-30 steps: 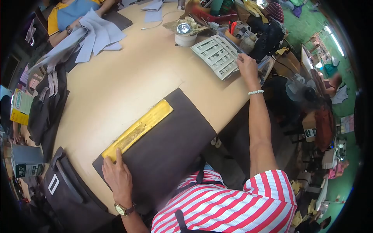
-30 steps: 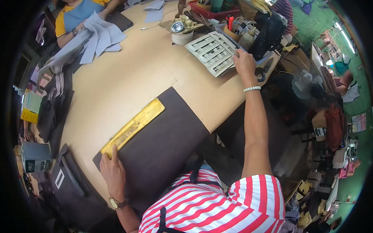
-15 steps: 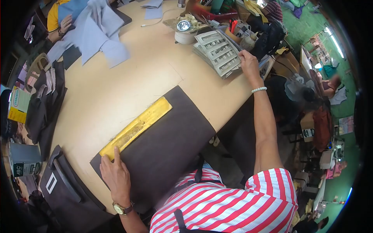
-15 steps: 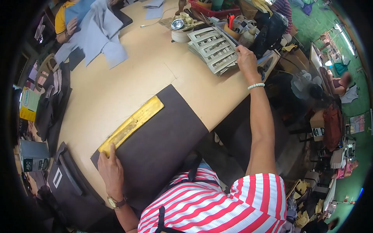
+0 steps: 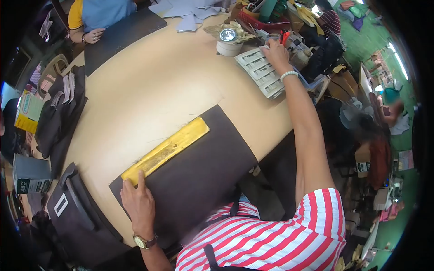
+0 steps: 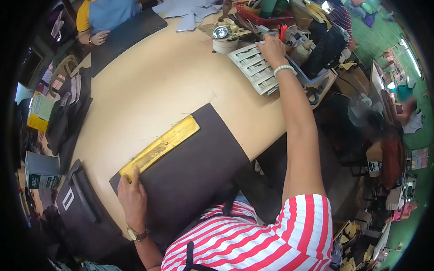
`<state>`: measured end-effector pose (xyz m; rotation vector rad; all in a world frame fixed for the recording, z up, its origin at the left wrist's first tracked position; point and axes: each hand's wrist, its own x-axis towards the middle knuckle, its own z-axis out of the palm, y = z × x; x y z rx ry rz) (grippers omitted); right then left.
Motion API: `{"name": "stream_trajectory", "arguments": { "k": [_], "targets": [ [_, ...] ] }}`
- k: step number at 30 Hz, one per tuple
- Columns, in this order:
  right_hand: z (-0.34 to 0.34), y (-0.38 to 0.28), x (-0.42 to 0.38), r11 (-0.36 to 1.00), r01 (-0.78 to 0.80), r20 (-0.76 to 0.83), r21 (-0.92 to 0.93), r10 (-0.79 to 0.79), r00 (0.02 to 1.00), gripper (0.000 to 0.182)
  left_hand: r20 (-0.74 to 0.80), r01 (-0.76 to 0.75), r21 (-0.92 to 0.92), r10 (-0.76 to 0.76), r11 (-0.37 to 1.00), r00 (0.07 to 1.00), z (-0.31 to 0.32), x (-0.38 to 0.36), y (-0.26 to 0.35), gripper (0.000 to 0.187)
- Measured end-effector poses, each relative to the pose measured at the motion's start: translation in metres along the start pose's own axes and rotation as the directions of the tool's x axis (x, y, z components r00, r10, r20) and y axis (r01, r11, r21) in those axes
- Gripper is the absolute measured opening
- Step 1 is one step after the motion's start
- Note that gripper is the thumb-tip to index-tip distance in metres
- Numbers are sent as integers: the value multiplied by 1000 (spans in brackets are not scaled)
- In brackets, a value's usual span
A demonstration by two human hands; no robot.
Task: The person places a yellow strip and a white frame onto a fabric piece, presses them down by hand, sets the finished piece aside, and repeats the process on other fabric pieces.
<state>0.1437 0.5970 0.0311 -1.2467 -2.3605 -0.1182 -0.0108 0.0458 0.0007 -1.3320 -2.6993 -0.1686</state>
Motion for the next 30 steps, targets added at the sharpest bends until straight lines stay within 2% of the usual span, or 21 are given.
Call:
{"name": "stream_trajectory", "arguments": {
  "k": [4,8,11,14,20,23,30],
  "targets": [
    [8,-2,17,990,-82,93,-113,93,991,40,46,46,-8,-45,999,998,-4,1,3,46],
    [13,12,29,984,121,122,-128,-105,987,29,79,78,-7,-77,997,994,-7,3,6,46],
    [10,6,35,984,78,101,-162,-62,993,23,68,67,-10,-66,998,995,-6,3,5,46],
    [12,14,37,995,83,117,-62,-75,990,22,66,80,-15,-79,997,995,-6,2,6,45],
    [11,2,32,987,65,151,-146,-43,988,21,80,92,-18,-90,996,993,-6,3,7,46],
    [14,-8,26,967,68,85,-246,-48,995,22,74,87,-13,-85,996,994,-6,2,6,46],
    [20,-14,24,963,60,137,-262,-24,990,21,-10,18,0,-18,1000,1000,-1,1,2,45]
  ]
}}
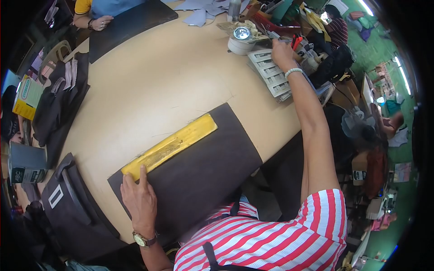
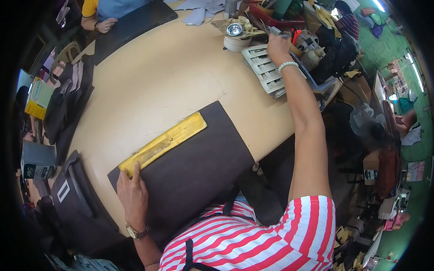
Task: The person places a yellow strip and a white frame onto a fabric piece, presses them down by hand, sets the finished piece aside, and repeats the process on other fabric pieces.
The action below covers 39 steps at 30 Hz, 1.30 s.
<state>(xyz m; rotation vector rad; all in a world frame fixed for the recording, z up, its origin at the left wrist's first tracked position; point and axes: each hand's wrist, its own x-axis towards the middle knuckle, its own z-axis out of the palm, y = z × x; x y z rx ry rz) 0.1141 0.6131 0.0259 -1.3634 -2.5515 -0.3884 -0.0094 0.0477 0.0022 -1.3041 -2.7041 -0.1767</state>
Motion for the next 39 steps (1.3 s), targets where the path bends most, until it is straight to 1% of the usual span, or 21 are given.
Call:
{"name": "stream_trajectory", "arguments": {
  "k": [2,5,8,11,14,17,20,21,24,26,27,28,29,30,32,34,35,36,38,39],
  "targets": [
    [-7,-1,-6,1000,5,-4,1,-5,1000,21,0,-3,3,3,1000,1000,0,0,0,45],
    [-10,0,-8,995,-80,-9,54,81,997,21,5,3,4,-3,1000,1000,-2,1,2,45],
    [0,9,-4,986,-144,-32,88,148,989,21,5,6,5,-6,1000,1000,0,0,1,45],
    [-15,-1,-15,993,-111,-75,48,114,991,28,-10,4,2,-4,1000,1000,0,0,1,45],
    [-21,6,-20,997,-16,-317,-78,-10,948,30,-9,8,1,-8,1000,1000,-1,0,2,45],
    [-26,32,-4,987,139,-288,-84,-158,945,24,-13,-3,14,3,1000,1000,0,0,0,45],
    [-39,50,8,963,269,-294,-19,-263,919,16,-11,0,5,0,1000,1000,1,1,0,44],
    [-49,49,7,963,267,-317,-17,-259,913,22,-14,-2,4,2,1000,1000,1,1,0,44],
    [-86,46,0,971,232,-494,-57,-229,839,30,-20,-13,-11,13,1000,1000,1,1,0,44],
    [-107,48,-4,932,360,-650,-39,-297,700,30,-17,-10,-29,9,1000,1000,-1,2,0,43],
    [-122,39,-17,924,366,-650,116,-208,731,28,20,-11,-39,11,999,1000,-4,2,-2,41],
    [-138,28,-35,891,365,-635,270,-120,763,26,57,-6,-46,8,999,998,-6,4,-2,39],
    [-150,17,-52,747,368,-555,554,2,832,28,91,4,-52,0,999,996,-8,6,-4,38],
    [-157,5,-72,530,324,-433,784,92,897,30,103,-8,-55,14,998,995,-10,7,-6,37],
    [-164,-24,-117,203,192,-217,960,110,970,36,117,-33,-70,41,997,992,-13,12,-10,35],
    [-171,-68,-168,-83,40,-38,996,23,999,31,107,-73,-145,89,987,990,-13,18,-16,31],
    [-160,-76,-186,-157,-74,71,985,-22,997,32,101,-93,-182,112,979,989,-12,21,-21,29],
    [-143,-85,-203,-223,-188,175,957,-78,982,32,94,-96,-256,123,962,988,-11,24,-27,27],
    [-120,-105,-234,-273,-380,334,884,-202,921,30,64,-103,-404,141,909,988,-7,29,-40,22],
    [-116,-118,-246,-248,-443,392,862,-230,891,30,85,-75,-460,129,885,988,-7,32,-45,21]
  ]
}}
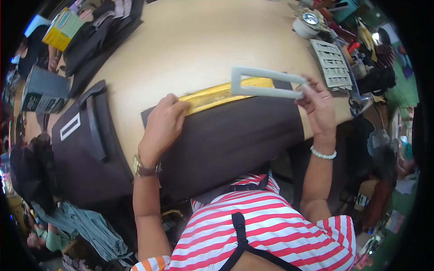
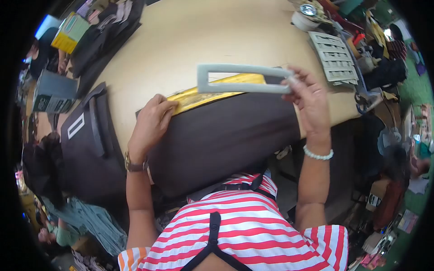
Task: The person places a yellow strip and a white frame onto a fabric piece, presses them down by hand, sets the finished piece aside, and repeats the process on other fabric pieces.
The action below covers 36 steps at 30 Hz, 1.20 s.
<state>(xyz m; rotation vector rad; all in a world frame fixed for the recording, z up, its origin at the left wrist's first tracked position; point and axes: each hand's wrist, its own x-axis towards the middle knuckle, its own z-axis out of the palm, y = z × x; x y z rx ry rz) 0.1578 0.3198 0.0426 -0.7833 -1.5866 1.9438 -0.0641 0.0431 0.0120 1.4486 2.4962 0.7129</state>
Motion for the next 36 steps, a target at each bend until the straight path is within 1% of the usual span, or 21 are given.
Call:
{"name": "stream_trajectory", "arguments": {
  "k": [1,2,4,6,7,8,11,14,17,20,23,26,29,33,36],
  "targets": [
    [14,10,-5,997,-69,7,-14,70,998,29,15,17,-67,-16,998,1000,-2,2,-5,20],
    [23,20,-8,995,-85,52,-59,88,995,29,29,31,-135,-28,990,999,-3,3,-9,20],
    [38,40,-7,983,-108,135,-151,129,982,29,56,39,-193,-29,980,998,-4,5,-16,21],
    [51,54,-6,966,-114,177,-230,157,971,30,71,48,-251,-31,967,997,-3,4,-22,22],
    [55,57,-5,953,-111,196,-283,171,966,31,73,57,-280,-38,958,997,0,3,-25,23],
    [61,58,-5,937,-102,172,-335,167,971,34,77,67,-309,-45,949,996,1,2,-28,25],
    [65,58,-1,920,-103,143,-378,168,975,37,121,89,-273,-58,958,991,-5,0,-21,32],
    [67,59,-2,921,-107,86,-374,150,985,39,92,48,-277,-24,960,995,-4,-2,-21,41],
    [68,60,-3,931,-97,67,-353,129,989,39,47,2,-266,11,964,999,-3,-3,-20,45],
    [66,63,-2,928,-112,54,-356,140,989,40,56,14,-251,0,968,998,-4,-3,-17,47],
    [69,61,-3,928,-131,34,-348,152,988,41,34,5,-220,2,975,999,-2,-3,-17,47],
    [73,57,-7,881,-73,-24,-468,70,997,40,32,30,-196,-24,980,999,-1,-4,-12,46],
    [62,68,-7,803,79,22,-591,-82,996,39,26,31,-217,-26,976,999,0,-4,-12,46],
    [70,63,-11,806,-1,-72,-592,-51,996,41,50,49,-199,-39,979,998,-1,-3,-11,46],
    [68,67,-10,821,0,-99,-570,-69,993,42,40,45,-195,-38,980,998,-1,-3,-10,46]
  ]
}}
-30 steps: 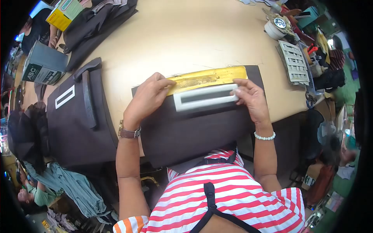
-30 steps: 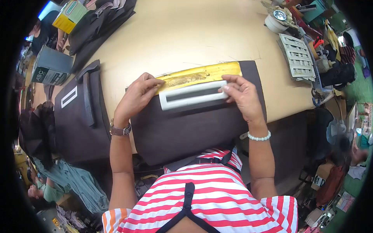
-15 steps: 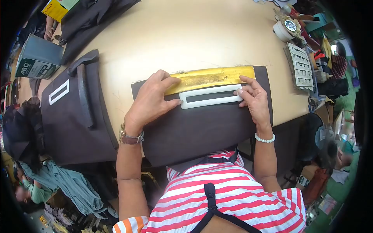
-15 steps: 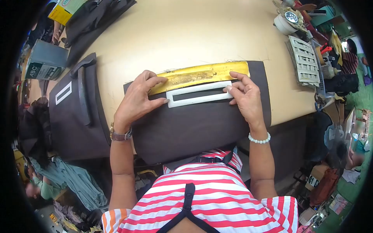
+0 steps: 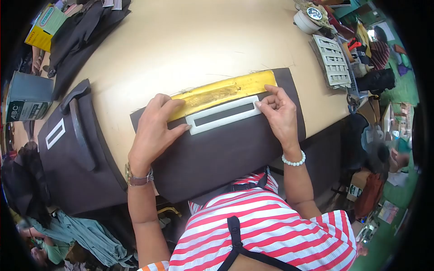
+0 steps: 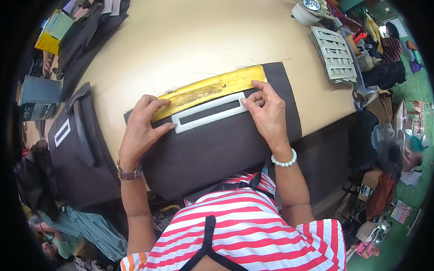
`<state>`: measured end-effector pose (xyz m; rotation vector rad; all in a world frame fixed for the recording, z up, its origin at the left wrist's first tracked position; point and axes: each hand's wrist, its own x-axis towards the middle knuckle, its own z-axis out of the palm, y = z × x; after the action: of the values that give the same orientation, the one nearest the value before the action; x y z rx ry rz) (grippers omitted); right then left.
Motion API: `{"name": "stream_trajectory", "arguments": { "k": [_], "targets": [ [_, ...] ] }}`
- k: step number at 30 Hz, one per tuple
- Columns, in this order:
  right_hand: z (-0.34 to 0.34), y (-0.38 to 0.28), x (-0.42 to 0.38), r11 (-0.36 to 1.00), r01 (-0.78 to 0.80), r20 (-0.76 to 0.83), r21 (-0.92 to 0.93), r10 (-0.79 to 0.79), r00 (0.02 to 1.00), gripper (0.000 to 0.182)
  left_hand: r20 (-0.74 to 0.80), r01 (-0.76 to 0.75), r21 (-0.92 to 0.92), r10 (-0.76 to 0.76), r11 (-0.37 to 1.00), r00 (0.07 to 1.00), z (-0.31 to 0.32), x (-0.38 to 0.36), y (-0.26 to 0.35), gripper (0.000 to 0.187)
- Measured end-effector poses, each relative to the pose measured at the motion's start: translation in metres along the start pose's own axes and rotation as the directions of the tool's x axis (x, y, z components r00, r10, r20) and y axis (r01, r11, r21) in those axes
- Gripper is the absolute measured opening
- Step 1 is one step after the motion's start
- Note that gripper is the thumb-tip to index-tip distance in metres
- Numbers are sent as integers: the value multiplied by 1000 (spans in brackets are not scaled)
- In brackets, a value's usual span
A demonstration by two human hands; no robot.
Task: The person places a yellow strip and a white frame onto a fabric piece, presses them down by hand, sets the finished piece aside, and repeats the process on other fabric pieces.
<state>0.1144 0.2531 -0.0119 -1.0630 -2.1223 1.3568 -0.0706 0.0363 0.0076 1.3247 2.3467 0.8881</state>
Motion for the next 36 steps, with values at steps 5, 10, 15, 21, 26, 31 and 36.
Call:
{"name": "stream_trajectory", "arguments": {
  "k": [5,10,15,21,26,31,36],
  "targets": [
    [0,-1,1,1000,-20,-14,18,20,1000,42,-30,-34,-2,34,999,999,2,0,-3,47],
    [1,-3,1,1000,9,-36,-5,-9,999,40,1,10,-29,-10,1000,1000,1,0,0,46],
    [3,-1,1,997,61,-41,-55,-63,997,28,-7,-23,-4,23,1000,1000,1,0,0,45],
    [6,1,-14,593,456,119,-663,-519,847,12,-95,-163,152,178,975,979,9,-10,12,35],
    [0,1,-12,613,517,74,-597,-600,797,12,-80,-257,421,318,870,945,37,-41,11,33],
    [83,-19,-47,494,827,326,-268,-761,560,37,-71,-207,470,270,858,960,45,-53,9,38],
    [84,-12,-54,553,746,382,-371,-641,666,49,-24,-185,527,233,829,972,41,-52,16,38]
  ]
}}
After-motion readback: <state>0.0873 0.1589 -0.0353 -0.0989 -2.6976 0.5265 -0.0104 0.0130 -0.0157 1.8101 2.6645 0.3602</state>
